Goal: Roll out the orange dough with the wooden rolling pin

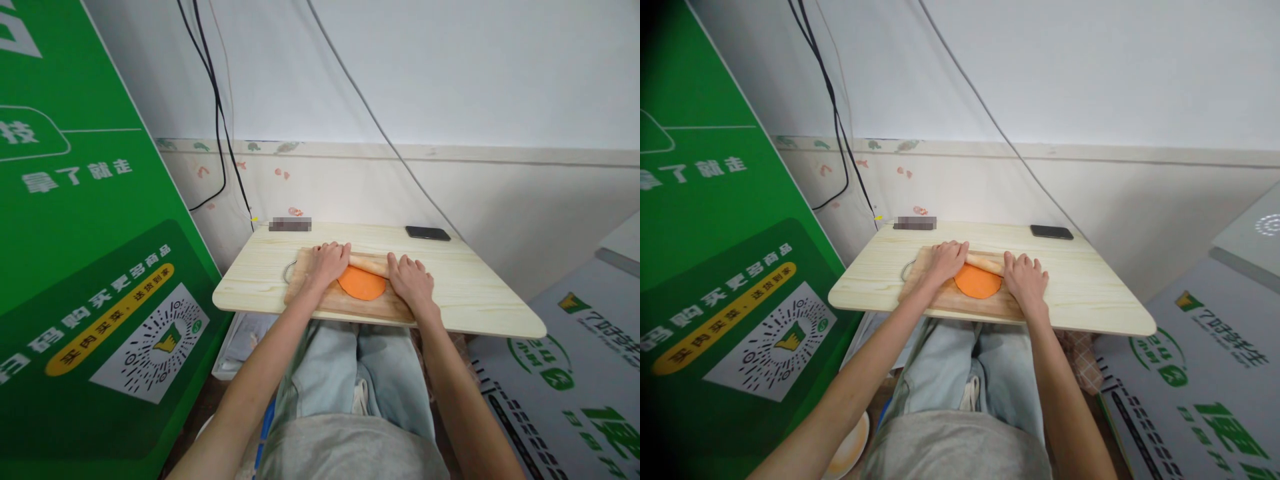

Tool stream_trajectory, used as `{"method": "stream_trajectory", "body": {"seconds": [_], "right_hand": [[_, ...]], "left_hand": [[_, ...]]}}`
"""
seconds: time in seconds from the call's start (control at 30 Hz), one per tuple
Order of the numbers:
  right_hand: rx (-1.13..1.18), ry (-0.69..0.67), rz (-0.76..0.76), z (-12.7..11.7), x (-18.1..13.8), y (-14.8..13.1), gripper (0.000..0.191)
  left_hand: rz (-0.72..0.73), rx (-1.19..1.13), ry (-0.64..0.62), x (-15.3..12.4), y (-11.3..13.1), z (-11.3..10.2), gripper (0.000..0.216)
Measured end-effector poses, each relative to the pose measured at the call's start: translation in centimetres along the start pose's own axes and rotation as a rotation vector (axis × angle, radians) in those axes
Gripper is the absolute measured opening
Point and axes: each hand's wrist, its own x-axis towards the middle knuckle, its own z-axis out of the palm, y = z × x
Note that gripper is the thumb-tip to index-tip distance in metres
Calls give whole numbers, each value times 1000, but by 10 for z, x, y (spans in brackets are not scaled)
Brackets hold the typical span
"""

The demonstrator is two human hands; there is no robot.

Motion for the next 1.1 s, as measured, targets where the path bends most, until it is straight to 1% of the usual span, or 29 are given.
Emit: {"method": "stream_trajectory", "body": {"seconds": [0.03,0.1,0.27,0.33,0.4,0.47,0.6,0.67,0.7,0.77,0.97,1.03,1.1], "right_hand": [[-8,6,-17,0,0,1,65],[-7,39,-54,6,-12,4,66],[17,150,-108,32,-73,2,76],[9,190,-119,38,-86,-1,78],[8,190,-105,37,-82,-3,78],[22,150,-68,31,-62,-1,75],[66,76,10,13,-11,5,70],[68,59,-6,9,-1,8,68],[62,57,-22,10,-1,9,67],[47,71,-60,15,-14,10,66],[39,194,-219,43,-88,3,74],[38,207,-232,45,-97,-1,79],[31,178,-189,42,-91,-1,80]], "left_hand": [[-2,0,1,0,0,0,64],[0,-3,3,0,0,0,64],[22,-13,2,2,-2,0,62],[22,-11,3,3,-2,0,61],[23,-8,7,3,-3,1,62],[25,-2,4,3,-3,1,62],[31,9,-5,0,-2,-1,58],[31,6,-2,-1,-2,-1,58],[30,4,-1,-1,-2,-1,58],[29,4,-2,0,-3,-1,58],[57,17,-3,3,-6,3,58],[75,23,-3,3,-6,4,57],[80,27,-4,2,-6,3,55]]}}
